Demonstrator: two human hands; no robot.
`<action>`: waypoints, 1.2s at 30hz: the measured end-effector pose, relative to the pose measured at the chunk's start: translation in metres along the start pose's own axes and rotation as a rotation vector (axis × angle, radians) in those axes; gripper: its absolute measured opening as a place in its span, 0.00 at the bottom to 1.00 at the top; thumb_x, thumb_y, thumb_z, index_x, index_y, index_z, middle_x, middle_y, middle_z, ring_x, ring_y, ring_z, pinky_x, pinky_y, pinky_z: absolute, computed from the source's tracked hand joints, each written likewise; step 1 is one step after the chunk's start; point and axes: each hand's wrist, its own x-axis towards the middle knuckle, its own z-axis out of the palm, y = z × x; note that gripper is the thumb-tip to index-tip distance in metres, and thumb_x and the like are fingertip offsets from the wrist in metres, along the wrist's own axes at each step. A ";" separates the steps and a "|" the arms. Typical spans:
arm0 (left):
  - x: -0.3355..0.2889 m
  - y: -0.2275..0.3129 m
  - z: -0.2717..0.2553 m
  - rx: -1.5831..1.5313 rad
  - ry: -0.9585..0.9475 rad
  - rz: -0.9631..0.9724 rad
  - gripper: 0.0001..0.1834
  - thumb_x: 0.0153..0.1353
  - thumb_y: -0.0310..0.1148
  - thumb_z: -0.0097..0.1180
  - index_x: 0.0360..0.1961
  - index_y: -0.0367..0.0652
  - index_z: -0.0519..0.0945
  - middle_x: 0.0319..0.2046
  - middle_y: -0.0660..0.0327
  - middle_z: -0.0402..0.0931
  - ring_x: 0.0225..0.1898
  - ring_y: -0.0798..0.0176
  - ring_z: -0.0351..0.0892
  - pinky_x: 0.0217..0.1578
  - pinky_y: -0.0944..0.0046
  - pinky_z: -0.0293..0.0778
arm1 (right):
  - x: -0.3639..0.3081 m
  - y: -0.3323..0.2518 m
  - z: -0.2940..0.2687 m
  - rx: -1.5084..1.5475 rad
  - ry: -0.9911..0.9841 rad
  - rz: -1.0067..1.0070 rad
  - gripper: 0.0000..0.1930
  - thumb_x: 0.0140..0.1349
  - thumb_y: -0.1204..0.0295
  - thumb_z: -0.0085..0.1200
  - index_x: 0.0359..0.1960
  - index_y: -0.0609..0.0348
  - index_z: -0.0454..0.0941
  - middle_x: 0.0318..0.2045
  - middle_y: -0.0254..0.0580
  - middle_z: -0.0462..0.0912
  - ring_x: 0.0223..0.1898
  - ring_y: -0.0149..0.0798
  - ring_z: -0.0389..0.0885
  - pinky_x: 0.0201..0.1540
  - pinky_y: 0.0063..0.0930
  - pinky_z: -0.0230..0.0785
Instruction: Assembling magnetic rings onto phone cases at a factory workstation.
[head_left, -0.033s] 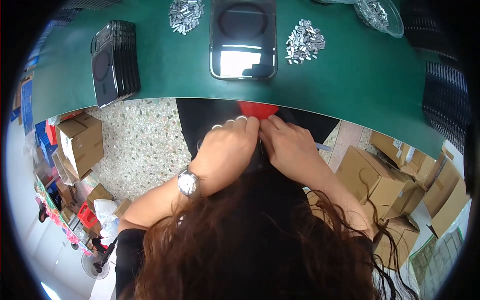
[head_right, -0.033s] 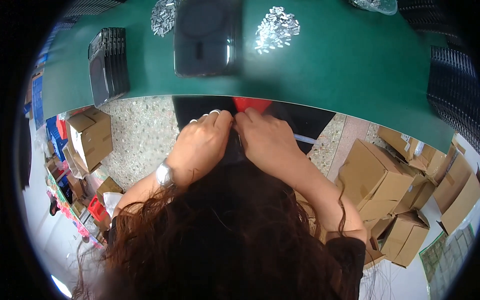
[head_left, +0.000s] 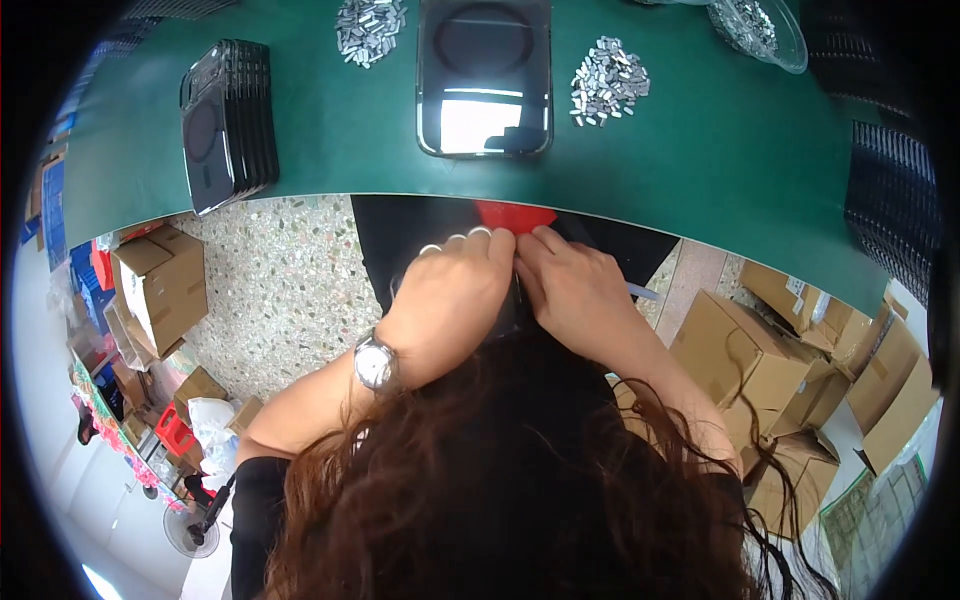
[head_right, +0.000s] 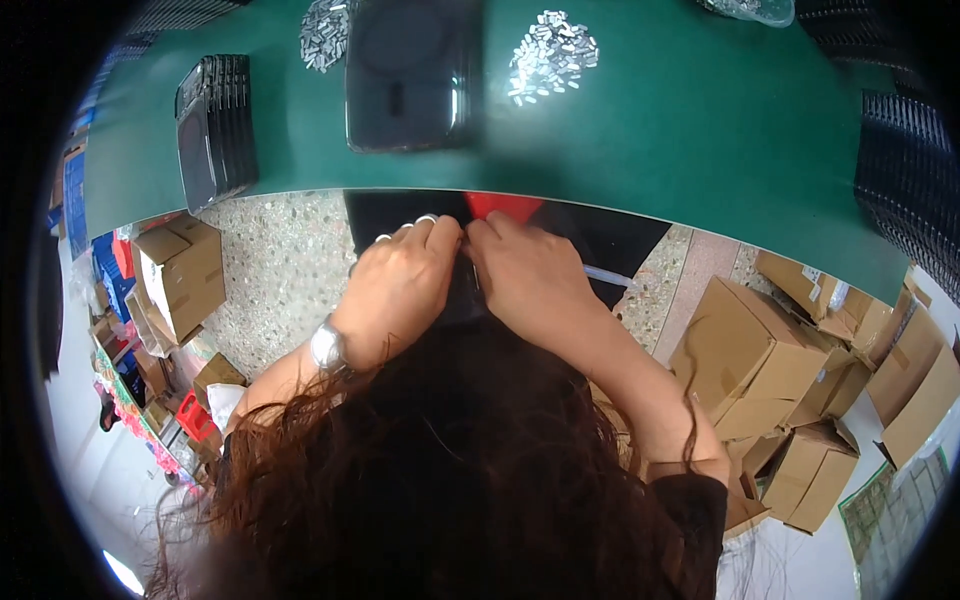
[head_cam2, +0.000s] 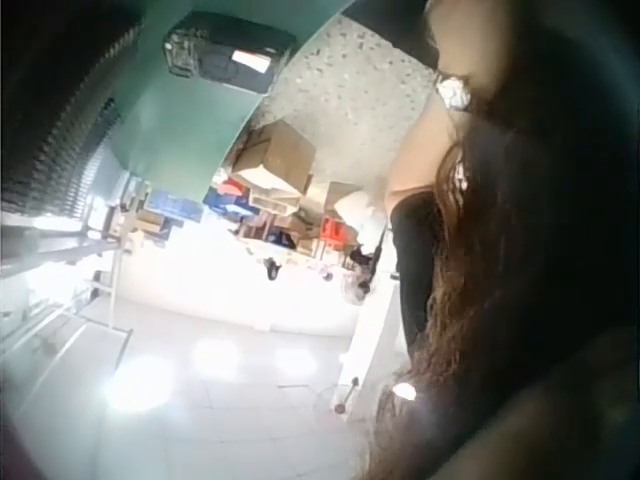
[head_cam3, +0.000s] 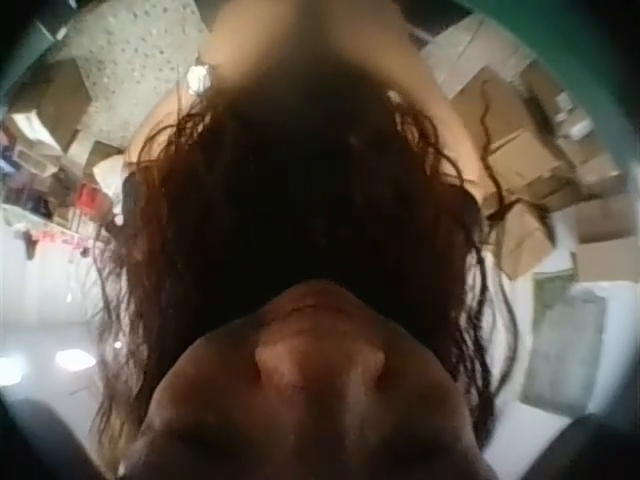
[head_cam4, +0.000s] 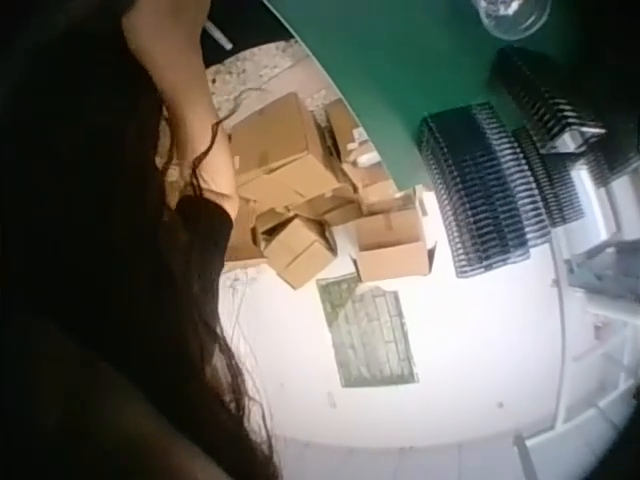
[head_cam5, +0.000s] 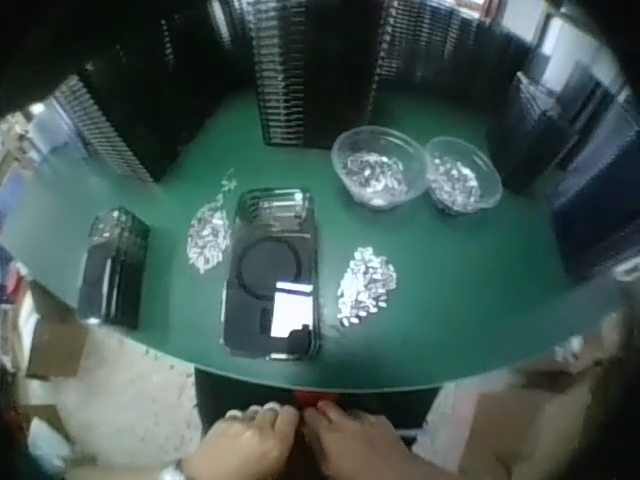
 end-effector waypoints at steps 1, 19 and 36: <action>-0.001 0.000 -0.001 0.055 0.017 -0.025 0.08 0.58 0.25 0.56 0.38 0.39 0.73 0.30 0.55 0.77 0.30 0.51 0.83 0.34 0.55 0.80 | 0.001 0.000 0.004 0.051 0.094 -0.030 0.07 0.70 0.68 0.54 0.39 0.60 0.76 0.32 0.48 0.79 0.32 0.53 0.83 0.33 0.48 0.75; -0.048 0.002 -0.056 -0.352 0.134 -0.025 0.12 0.55 0.27 0.75 0.37 0.43 0.82 0.31 0.57 0.85 0.29 0.54 0.86 0.28 0.58 0.79 | -0.035 -0.020 -0.030 -0.045 0.227 -0.276 0.24 0.57 0.73 0.68 0.55 0.67 0.76 0.43 0.46 0.79 0.38 0.45 0.84 0.37 0.35 0.81; -0.026 -0.002 -0.028 -0.238 0.100 0.044 0.14 0.62 0.24 0.65 0.50 0.45 0.85 0.26 0.58 0.77 0.24 0.52 0.80 0.24 0.54 0.75 | -0.035 -0.007 -0.015 -0.187 0.232 -0.146 0.21 0.64 0.62 0.65 0.56 0.52 0.81 0.33 0.35 0.74 0.23 0.35 0.80 0.22 0.30 0.76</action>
